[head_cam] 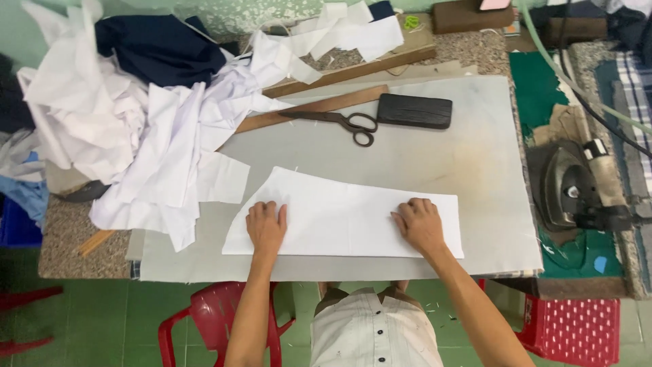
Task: The person irons a white fabric piece on a table, trims its edges with scissors, and then folds it. The person repeats the ironing and cutting process on another piece of white fabric.
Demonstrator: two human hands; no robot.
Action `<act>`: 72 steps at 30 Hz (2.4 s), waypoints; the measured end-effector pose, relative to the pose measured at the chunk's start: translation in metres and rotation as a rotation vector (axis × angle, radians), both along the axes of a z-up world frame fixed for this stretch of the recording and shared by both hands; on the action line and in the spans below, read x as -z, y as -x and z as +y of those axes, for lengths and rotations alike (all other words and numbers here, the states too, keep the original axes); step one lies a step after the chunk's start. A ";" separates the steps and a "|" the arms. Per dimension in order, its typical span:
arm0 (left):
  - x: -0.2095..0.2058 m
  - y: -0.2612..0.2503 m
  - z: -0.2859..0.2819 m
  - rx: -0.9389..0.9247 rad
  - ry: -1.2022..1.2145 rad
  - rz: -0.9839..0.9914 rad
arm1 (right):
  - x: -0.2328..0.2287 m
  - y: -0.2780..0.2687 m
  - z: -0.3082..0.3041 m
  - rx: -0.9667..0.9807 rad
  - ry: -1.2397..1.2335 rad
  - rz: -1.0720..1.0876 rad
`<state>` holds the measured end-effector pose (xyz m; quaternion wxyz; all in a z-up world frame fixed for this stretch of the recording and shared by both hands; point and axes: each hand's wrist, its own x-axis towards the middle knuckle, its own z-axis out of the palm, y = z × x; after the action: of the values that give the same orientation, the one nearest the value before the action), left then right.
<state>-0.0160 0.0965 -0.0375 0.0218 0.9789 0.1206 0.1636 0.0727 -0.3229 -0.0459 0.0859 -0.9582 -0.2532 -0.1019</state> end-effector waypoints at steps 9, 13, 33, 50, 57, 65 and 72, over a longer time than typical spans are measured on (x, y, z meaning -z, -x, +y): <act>-0.002 0.022 0.029 -0.074 -0.020 0.007 | -0.013 0.021 0.025 -0.066 0.049 0.066; -0.003 0.009 0.007 0.005 0.007 -0.015 | -0.017 0.023 0.039 -0.053 0.029 0.036; -0.022 -0.047 -0.021 0.208 0.187 0.061 | -0.023 0.016 0.102 -0.073 -0.053 0.088; -0.001 -0.042 -0.022 0.238 0.112 -0.091 | -0.011 0.011 0.062 0.025 -0.075 -0.041; -0.005 -0.043 -0.028 0.253 0.042 -0.137 | -0.017 0.012 -0.136 0.491 0.036 -0.255; -0.008 -0.053 -0.076 0.360 0.085 -0.110 | -0.017 0.048 -0.164 0.390 -0.082 -0.247; 0.016 -0.059 -0.197 0.837 0.195 0.115 | -0.013 0.024 -0.067 0.034 -0.172 -0.085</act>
<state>0.0432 -0.1003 -0.0540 0.1719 0.9443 -0.2706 0.0738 0.0485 -0.3901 -0.0329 0.1555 -0.9462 -0.2307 -0.1651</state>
